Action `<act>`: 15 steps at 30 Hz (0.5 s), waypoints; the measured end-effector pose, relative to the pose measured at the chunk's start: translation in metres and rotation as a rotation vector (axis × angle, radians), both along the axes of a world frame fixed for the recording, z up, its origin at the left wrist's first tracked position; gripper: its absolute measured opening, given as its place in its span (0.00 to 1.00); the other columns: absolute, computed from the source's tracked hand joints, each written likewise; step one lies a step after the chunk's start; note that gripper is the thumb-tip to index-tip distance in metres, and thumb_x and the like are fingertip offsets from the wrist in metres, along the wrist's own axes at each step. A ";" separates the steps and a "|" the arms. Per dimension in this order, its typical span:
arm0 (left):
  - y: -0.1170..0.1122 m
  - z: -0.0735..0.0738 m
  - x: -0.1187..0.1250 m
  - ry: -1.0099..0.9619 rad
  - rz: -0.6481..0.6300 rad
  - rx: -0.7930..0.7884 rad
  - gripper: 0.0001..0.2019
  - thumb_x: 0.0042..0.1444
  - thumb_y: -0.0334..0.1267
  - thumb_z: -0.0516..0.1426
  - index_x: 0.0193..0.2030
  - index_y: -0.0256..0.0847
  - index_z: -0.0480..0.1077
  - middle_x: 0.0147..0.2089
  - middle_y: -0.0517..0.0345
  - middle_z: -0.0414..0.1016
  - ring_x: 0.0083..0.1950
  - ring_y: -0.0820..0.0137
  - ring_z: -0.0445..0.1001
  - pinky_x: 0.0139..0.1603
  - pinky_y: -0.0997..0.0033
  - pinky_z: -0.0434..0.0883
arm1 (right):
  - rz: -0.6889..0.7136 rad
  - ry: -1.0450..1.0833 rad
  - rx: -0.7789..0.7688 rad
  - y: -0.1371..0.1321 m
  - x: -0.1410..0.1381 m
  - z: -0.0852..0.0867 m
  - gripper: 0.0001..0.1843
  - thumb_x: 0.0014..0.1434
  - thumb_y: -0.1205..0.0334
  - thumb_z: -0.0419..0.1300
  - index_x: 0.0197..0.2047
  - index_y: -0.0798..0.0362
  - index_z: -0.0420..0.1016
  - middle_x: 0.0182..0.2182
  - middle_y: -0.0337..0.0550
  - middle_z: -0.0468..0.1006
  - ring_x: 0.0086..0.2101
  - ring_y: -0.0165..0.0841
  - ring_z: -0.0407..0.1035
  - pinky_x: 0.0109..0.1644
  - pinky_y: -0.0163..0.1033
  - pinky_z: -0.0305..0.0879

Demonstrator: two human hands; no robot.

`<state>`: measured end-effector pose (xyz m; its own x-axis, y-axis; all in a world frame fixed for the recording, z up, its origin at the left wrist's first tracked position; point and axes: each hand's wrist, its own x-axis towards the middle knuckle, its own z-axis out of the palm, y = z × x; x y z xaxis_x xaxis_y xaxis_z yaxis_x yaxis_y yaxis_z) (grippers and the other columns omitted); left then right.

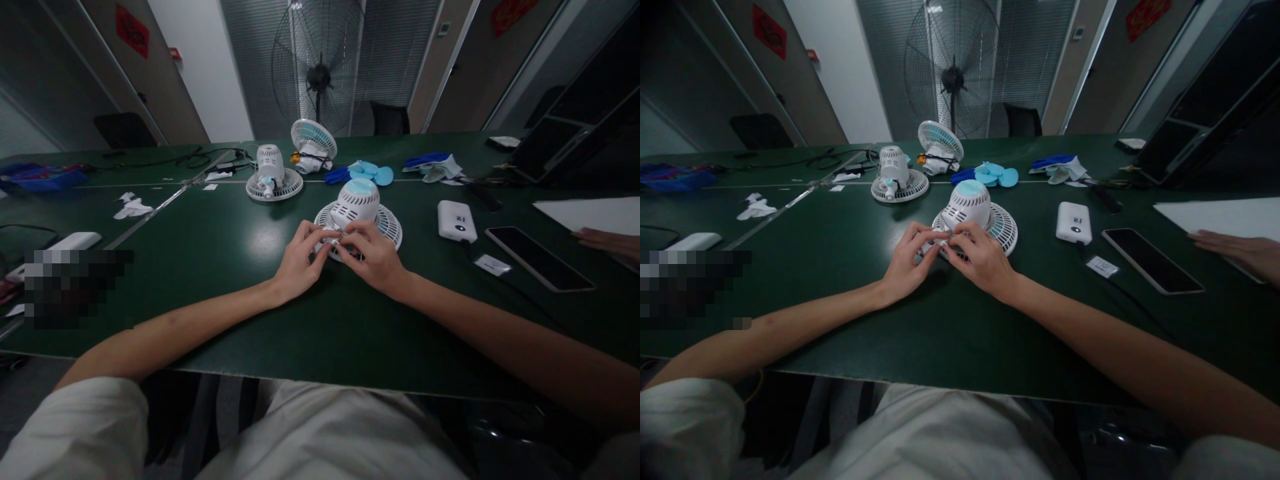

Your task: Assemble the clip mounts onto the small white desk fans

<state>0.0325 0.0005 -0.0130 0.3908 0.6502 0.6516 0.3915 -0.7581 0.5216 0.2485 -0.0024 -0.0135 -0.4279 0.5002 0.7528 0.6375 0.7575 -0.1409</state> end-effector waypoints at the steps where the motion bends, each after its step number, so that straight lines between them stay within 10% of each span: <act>1: 0.000 0.000 0.000 0.001 -0.002 -0.004 0.12 0.73 0.38 0.55 0.59 0.47 0.74 0.53 0.52 0.69 0.51 0.66 0.72 0.47 0.66 0.76 | -0.007 0.000 0.010 0.000 0.000 -0.001 0.03 0.70 0.63 0.60 0.46 0.50 0.74 0.49 0.48 0.73 0.39 0.37 0.75 0.42 0.47 0.78; 15: 0.001 -0.001 0.000 -0.007 0.006 -0.002 0.12 0.74 0.38 0.55 0.60 0.47 0.73 0.53 0.52 0.69 0.55 0.64 0.72 0.54 0.62 0.75 | 0.023 -0.005 0.003 -0.001 0.000 -0.001 0.14 0.67 0.71 0.59 0.53 0.47 0.72 0.52 0.48 0.71 0.44 0.39 0.76 0.46 0.48 0.80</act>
